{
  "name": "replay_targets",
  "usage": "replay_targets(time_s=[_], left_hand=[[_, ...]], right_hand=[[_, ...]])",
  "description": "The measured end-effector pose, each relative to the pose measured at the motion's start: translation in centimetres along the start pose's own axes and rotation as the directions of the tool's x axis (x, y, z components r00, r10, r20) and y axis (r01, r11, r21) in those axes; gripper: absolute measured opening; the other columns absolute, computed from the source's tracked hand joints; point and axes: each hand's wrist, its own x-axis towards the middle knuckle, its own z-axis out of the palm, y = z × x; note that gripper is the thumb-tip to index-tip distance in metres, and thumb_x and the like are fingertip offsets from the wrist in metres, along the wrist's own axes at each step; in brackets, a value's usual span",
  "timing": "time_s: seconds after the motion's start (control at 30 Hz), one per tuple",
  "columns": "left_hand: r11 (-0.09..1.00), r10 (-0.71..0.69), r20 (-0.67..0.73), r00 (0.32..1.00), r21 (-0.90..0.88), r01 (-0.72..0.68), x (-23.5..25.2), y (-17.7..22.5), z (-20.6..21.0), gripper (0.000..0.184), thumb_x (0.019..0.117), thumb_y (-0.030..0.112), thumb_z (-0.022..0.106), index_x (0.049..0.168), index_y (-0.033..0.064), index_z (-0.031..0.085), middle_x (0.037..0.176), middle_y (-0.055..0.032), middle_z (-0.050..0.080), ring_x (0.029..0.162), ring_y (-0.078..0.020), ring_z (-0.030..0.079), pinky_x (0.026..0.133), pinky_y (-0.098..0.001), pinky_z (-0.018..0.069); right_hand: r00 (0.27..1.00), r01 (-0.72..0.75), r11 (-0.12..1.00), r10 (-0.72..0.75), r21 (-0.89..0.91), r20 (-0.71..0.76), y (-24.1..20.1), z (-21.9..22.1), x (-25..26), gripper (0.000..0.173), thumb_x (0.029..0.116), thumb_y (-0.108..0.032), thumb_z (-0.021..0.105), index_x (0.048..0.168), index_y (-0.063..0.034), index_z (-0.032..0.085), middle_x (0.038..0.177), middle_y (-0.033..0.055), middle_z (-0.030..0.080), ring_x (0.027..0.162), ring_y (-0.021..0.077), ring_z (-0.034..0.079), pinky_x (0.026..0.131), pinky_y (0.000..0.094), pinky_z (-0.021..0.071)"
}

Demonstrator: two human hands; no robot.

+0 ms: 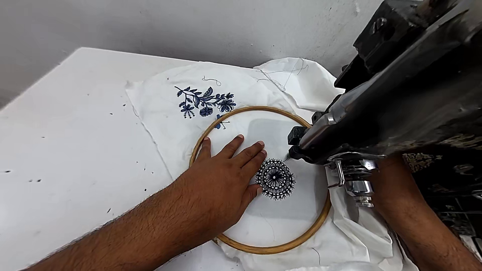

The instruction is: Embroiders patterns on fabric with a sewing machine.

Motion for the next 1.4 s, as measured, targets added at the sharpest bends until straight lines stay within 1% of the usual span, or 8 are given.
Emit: replay_targets(time_s=[0.1,0.3,0.5,0.77,0.93,1.1,1.23,1.4], left_hand=[[1.000,0.011,-0.036,0.999,-0.005,-0.011,0.3,0.0,0.4,0.062,0.1060,0.052,0.030,0.157,0.0199,0.045,0.165,0.0056,0.038,0.153,-0.0309,0.033,0.108,-0.0796,0.0292],[1.000,-0.004,0.004,1.000,-0.001,0.004,0.1,0.0,0.0,0.062,0.1056,0.054,0.031,0.158,0.0226,0.043,0.166,0.0053,0.036,0.154,-0.0306,0.032,0.110,-0.0770,0.0295],[1.000,0.017,-0.029,0.999,-0.012,-0.018,0.3,0.1,0.3,0.062,0.1058,0.052,0.031,0.157,0.0200,0.044,0.165,0.0054,0.038,0.153,-0.0315,0.033,0.108,-0.0796,0.0286],[1.000,0.011,-0.023,1.000,-0.004,-0.011,0.2,0.0,0.2,0.062,0.1054,0.054,0.031,0.157,0.0219,0.045,0.165,0.0065,0.037,0.153,-0.0303,0.033,0.109,-0.0795,0.0286],[1.000,0.017,-0.021,1.000,-0.003,-0.017,0.1,0.0,0.2,0.062,0.1054,0.053,0.031,0.157,0.0211,0.045,0.165,0.0059,0.037,0.153,-0.0306,0.033,0.109,-0.0791,0.0281],[1.000,0.010,-0.027,1.000,-0.008,-0.010,0.1,0.0,0.2,0.062,0.1053,0.053,0.032,0.157,0.0206,0.045,0.165,0.0049,0.038,0.153,-0.0313,0.034,0.108,-0.0798,0.0288],[1.000,0.016,-0.048,0.999,-0.003,-0.016,0.3,0.0,0.5,0.062,0.1058,0.052,0.031,0.157,0.0205,0.045,0.165,0.0056,0.038,0.153,-0.0308,0.033,0.109,-0.0795,0.0286],[1.000,-0.007,0.004,1.000,-0.005,0.007,0.3,-0.3,0.0,0.062,0.1058,0.052,0.031,0.158,0.0220,0.043,0.165,0.0064,0.036,0.154,-0.0294,0.032,0.110,-0.0789,0.0276]], right_hand=[[0.999,-0.045,0.998,0.044,0.043,0.031,0.4,-0.3,0.1,0.027,0.0859,-0.024,0.073,0.103,-0.0034,0.067,0.092,0.0132,0.066,0.086,0.0233,0.066,0.071,0.0477,0.0521],[0.998,-0.061,0.997,0.062,0.042,-0.013,-0.5,-0.1,0.1,0.032,0.0827,-0.025,0.074,0.107,-0.0066,0.066,0.096,0.0083,0.067,0.093,0.0159,0.065,0.077,0.0406,0.0523],[0.997,-0.045,0.998,0.048,-0.049,0.057,-0.2,-0.7,0.0,0.025,0.0871,-0.020,0.072,0.099,0.0014,0.066,0.089,0.0190,0.066,0.084,0.0326,0.065,0.070,0.0553,0.0501],[0.999,-0.029,0.999,0.029,0.019,0.045,0.2,-0.5,-0.1,0.025,0.0851,-0.021,0.071,0.101,-0.0023,0.067,0.089,0.0134,0.066,0.084,0.0237,0.065,0.070,0.0475,0.0514],[0.998,-0.038,0.999,0.039,-0.007,0.056,0.0,-0.6,-0.2,0.025,0.0868,-0.018,0.072,0.101,0.0024,0.066,0.091,0.0193,0.066,0.086,0.0316,0.065,0.071,0.0548,0.0502],[0.999,-0.029,1.000,0.029,-0.001,0.039,0.1,-0.5,-0.2,0.023,0.0855,-0.021,0.071,0.098,-0.0017,0.067,0.087,0.0143,0.065,0.081,0.0256,0.065,0.067,0.0494,0.0503],[0.999,-0.046,0.999,0.046,0.020,0.022,0.1,-0.5,-0.2,0.028,0.0848,-0.024,0.071,0.103,-0.0029,0.066,0.093,0.0134,0.066,0.087,0.0229,0.065,0.072,0.0472,0.0506],[0.999,-0.009,0.998,0.011,0.058,-0.045,-0.2,0.3,0.1,0.033,0.0831,-0.028,0.071,0.107,-0.0063,0.066,0.097,0.0071,0.067,0.093,0.0125,0.065,0.080,0.0360,0.0525]])
